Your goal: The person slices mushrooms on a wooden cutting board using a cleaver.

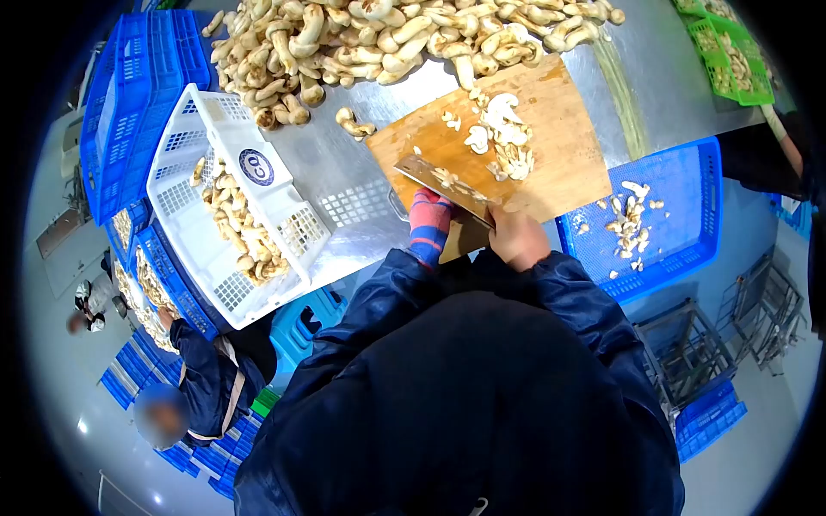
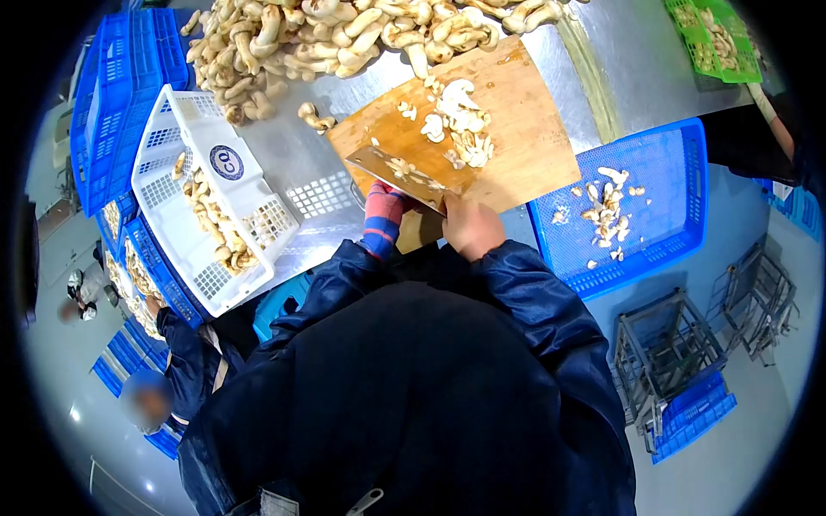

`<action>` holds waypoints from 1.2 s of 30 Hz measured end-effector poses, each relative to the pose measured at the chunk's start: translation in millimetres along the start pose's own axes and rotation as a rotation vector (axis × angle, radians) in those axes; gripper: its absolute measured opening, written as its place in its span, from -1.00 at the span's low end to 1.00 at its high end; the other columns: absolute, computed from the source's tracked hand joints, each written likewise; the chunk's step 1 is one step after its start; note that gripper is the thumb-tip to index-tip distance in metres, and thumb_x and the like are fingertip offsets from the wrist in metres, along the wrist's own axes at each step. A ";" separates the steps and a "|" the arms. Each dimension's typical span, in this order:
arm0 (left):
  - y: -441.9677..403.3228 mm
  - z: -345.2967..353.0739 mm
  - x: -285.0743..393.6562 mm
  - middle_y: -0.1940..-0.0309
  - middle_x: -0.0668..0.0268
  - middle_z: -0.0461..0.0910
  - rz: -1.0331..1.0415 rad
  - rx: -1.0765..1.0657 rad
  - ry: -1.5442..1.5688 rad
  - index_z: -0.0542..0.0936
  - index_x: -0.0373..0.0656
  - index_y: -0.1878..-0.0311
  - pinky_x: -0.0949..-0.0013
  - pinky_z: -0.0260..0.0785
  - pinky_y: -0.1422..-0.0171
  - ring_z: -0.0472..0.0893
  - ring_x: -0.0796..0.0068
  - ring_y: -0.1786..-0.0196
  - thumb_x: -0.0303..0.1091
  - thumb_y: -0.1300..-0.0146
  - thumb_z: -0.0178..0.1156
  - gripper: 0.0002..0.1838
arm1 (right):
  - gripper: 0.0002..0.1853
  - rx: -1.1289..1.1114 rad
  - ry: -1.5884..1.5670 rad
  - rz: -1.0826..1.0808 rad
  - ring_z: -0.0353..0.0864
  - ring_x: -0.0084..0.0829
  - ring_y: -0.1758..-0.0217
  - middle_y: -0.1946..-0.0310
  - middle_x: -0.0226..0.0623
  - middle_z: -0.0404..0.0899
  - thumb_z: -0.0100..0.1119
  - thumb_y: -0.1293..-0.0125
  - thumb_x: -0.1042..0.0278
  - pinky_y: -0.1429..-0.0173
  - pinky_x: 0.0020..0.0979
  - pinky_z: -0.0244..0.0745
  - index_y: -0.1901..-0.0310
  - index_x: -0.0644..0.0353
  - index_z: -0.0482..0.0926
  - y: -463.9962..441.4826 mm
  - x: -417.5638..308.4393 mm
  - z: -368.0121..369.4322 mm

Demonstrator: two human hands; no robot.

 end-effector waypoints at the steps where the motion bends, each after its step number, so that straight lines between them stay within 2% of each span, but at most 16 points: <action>1: -10.5 -2.6 -11.0 0.35 0.07 0.60 0.034 0.025 -0.028 0.45 -0.31 0.16 0.39 0.42 0.20 0.60 0.23 0.29 -0.32 -0.08 0.22 -0.68 | -0.78 0.006 0.008 -0.004 0.53 0.04 0.41 0.54 0.05 0.52 0.05 -0.12 0.34 0.36 -0.04 0.42 0.21 0.23 0.44 -5.6 -3.6 -1.7; 2: -5.2 -0.8 -0.5 0.16 0.17 0.56 0.095 -0.021 -0.169 0.42 -0.28 0.10 0.30 0.48 0.12 0.60 0.32 0.18 -0.42 -0.22 0.06 -0.79 | -0.79 0.066 -0.059 -0.122 0.55 0.05 0.43 0.55 0.04 0.53 0.06 -0.07 0.38 0.35 -0.02 0.43 0.25 0.25 0.42 0.9 0.1 -0.7; 5: 13.6 7.0 26.5 0.08 0.21 0.56 0.794 -0.048 -1.157 0.47 -0.24 0.07 0.28 0.39 -0.05 0.54 0.29 0.03 -0.38 -0.27 -0.05 -0.77 | -0.79 -0.077 0.033 -0.020 0.55 0.05 0.44 0.55 0.02 0.53 0.08 -0.05 0.40 0.36 -0.03 0.43 0.24 0.22 0.41 32.7 -11.1 -26.8; 6: 15.4 6.5 32.9 0.07 0.24 0.56 0.625 -0.091 -1.040 0.51 -0.17 0.06 0.29 0.31 -0.12 0.48 0.26 -0.05 -0.35 -0.28 -0.13 -0.72 | -0.79 -0.092 0.022 0.009 0.55 0.05 0.44 0.56 0.03 0.53 0.08 -0.05 0.41 0.35 -0.04 0.44 0.24 0.21 0.42 41.5 -12.6 -34.1; 9: 10.1 10.8 33.3 0.20 0.22 0.62 0.731 -0.118 -1.269 0.53 -0.19 0.15 0.35 0.33 -0.06 0.56 0.23 0.09 -0.34 -0.16 0.07 -0.78 | -0.77 -0.101 0.008 0.069 0.54 0.04 0.45 0.56 0.05 0.52 0.09 -0.03 0.45 0.35 -0.05 0.44 0.20 0.18 0.45 59.7 -10.4 -43.9; 11: -1.4 6.4 10.5 0.23 0.19 0.61 0.416 -0.094 -0.589 0.48 -0.22 0.12 0.37 0.38 0.02 0.58 0.29 0.15 -0.38 -0.13 0.15 -0.76 | -0.74 -0.059 0.012 0.081 0.53 0.05 0.46 0.57 0.09 0.50 0.10 -0.02 0.48 0.35 -0.05 0.44 0.18 0.17 0.50 64.1 -5.7 -43.6; 13: -17.5 5.1 -24.8 0.26 0.17 0.61 0.212 -0.118 -0.169 0.44 -0.24 0.10 0.39 0.41 0.10 0.59 0.35 0.20 -0.43 -0.09 0.21 -0.71 | -0.73 -0.065 0.019 0.078 0.53 0.05 0.48 0.59 0.09 0.50 0.10 -0.02 0.49 0.35 -0.06 0.45 0.17 0.16 0.51 65.4 -3.7 -44.4; 15: -28.6 5.2 -34.9 0.29 0.18 0.60 0.130 -0.192 -0.003 0.41 -0.27 0.09 0.41 0.43 0.18 0.59 0.40 0.24 -0.46 -0.06 0.26 -0.66 | -0.76 -0.077 0.023 0.084 0.53 0.05 0.48 0.59 0.07 0.50 0.10 -0.02 0.48 0.35 -0.06 0.45 0.20 0.17 0.50 65.0 -3.7 -42.6; 18: -3.9 2.4 -3.1 0.33 0.23 0.59 0.230 -0.077 0.016 0.41 -0.26 0.14 0.41 0.43 0.22 0.58 0.42 0.31 -0.45 -0.09 0.22 -0.72 | -0.79 -0.097 0.018 0.089 0.54 0.05 0.44 0.56 0.06 0.52 0.08 -0.04 0.44 0.32 -0.04 0.45 0.23 0.18 0.48 50.5 -3.4 -33.7; 21: 6.6 3.2 6.7 0.38 0.25 0.57 -0.042 -0.057 0.311 0.41 -0.26 0.19 0.44 0.42 0.27 0.57 0.45 0.35 -0.48 -0.09 0.21 -0.76 | -0.70 -0.065 -0.019 0.063 0.55 0.04 0.39 0.53 0.08 0.52 0.07 -0.07 0.36 0.24 -0.05 0.45 0.12 0.17 0.51 14.7 0.8 2.1; 23: 8.7 3.8 10.7 0.36 0.22 0.54 -0.038 -0.089 0.273 0.38 -0.25 0.19 0.39 0.46 0.26 0.58 0.39 0.34 -0.51 -0.14 0.14 -0.81 | -0.70 0.013 -0.063 0.018 0.55 0.04 0.34 0.50 0.09 0.53 0.04 -0.09 0.33 0.19 -0.06 0.44 0.12 0.19 0.53 -14.6 -0.6 17.7; 26: 19.1 -2.3 20.9 0.23 0.17 0.53 -0.093 -0.192 0.348 0.36 -0.26 0.07 0.28 0.53 0.12 0.60 0.28 0.21 -0.48 -0.22 0.02 -0.79 | -0.70 -0.051 -0.122 -0.046 0.56 0.03 0.33 0.45 0.06 0.56 0.00 -0.10 0.30 0.16 -0.10 0.46 0.14 0.18 0.56 -37.4 -7.1 2.5; 29: 38.4 -13.5 36.4 0.19 0.18 0.53 -0.151 -0.365 0.673 0.34 -0.25 -0.06 0.24 0.50 0.05 0.57 0.26 0.15 -0.49 -0.21 0.01 -0.67 | -0.69 -0.037 -0.120 0.077 0.56 0.02 0.29 0.41 0.08 0.56 0.00 -0.09 0.31 0.08 -0.14 0.45 0.15 0.20 0.58 -40.6 11.2 -14.5; 30: 41.4 -19.3 35.7 0.09 0.17 0.51 -0.149 -0.449 0.692 0.31 -0.22 -0.16 0.21 0.46 0.00 0.55 0.23 0.10 -0.46 -0.21 0.02 -0.58 | -0.67 0.027 -0.089 0.097 0.55 0.03 0.26 0.39 0.10 0.55 -0.01 -0.08 0.30 0.05 -0.12 0.42 0.14 0.21 0.58 -38.4 14.6 -20.4; 34: 61.6 -59.4 70.5 -0.04 0.14 0.45 -0.006 -0.839 1.173 0.32 -0.23 -0.16 0.21 0.37 -0.11 0.48 0.20 -0.04 -0.47 -0.17 0.06 -0.55 | -0.64 0.094 -0.142 0.080 0.55 0.05 0.24 0.34 0.12 0.55 -0.01 -0.08 0.31 0.04 -0.11 0.42 0.08 0.22 0.56 -36.6 24.3 -25.1; 36: 80.5 -118.9 95.0 -0.06 0.16 0.44 0.143 -0.397 1.156 0.29 -0.26 -0.20 0.24 0.32 -0.18 0.45 0.25 -0.09 -0.46 -0.15 0.11 -0.49 | -0.65 0.095 -0.133 0.083 0.54 0.05 0.23 0.35 0.12 0.55 -0.01 -0.08 0.32 0.04 -0.11 0.42 0.09 0.23 0.56 -37.3 26.0 -20.4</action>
Point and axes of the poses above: each hand's wrist, its own y-axis away from the middle knuckle, its own z-axis out of the palm, x = y × z, the point moved 4 cm from there along -y, towards the middle knuckle
